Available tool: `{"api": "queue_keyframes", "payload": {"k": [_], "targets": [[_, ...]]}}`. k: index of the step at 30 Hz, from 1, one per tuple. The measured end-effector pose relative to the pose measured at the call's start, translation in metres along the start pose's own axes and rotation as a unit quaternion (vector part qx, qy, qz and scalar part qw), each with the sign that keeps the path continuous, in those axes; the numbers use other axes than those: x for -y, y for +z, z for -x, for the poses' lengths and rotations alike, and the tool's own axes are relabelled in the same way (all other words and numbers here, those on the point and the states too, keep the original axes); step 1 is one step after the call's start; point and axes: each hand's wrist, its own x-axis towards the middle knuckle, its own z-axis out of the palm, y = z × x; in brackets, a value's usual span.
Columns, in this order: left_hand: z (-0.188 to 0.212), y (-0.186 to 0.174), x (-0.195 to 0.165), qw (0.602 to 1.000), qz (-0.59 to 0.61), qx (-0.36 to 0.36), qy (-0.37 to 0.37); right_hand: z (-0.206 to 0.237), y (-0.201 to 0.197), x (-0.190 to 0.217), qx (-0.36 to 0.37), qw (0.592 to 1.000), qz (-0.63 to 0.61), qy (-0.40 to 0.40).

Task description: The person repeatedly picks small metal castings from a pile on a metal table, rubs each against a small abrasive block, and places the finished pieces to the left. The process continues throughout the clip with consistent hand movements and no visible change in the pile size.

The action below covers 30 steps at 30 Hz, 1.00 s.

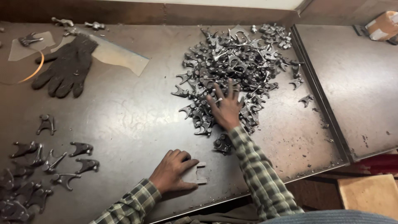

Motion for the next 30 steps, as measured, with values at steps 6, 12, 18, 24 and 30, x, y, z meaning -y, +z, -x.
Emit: {"api": "queue_keyframes", "payload": {"k": [6, 12, 18, 24, 30], "targets": [[0.006, 0.000, 0.009, 1.000, 0.004, 0.005, -0.010, 0.099, 0.004, -0.033, -0.032, 0.996, -0.075, 0.021], [0.008, 0.002, 0.011, 1.000, 0.005, 0.003, -0.010, 0.171, 0.031, -0.023, -0.020, 0.996, -0.034, -0.084], [0.012, 0.005, 0.023, 1.000, 0.007, 0.011, -0.013, 0.193, 0.013, -0.042, 0.011, 0.988, -0.048, -0.143], [0.011, 0.019, 0.034, 1.000, -0.007, 0.015, -0.010, 0.214, 0.008, -0.062, -0.021, 0.997, -0.065, 0.043], [0.008, 0.023, 0.035, 0.998, -0.013, 0.047, -0.032, 0.228, 0.025, -0.043, -0.005, 0.993, -0.072, 0.094]]}}
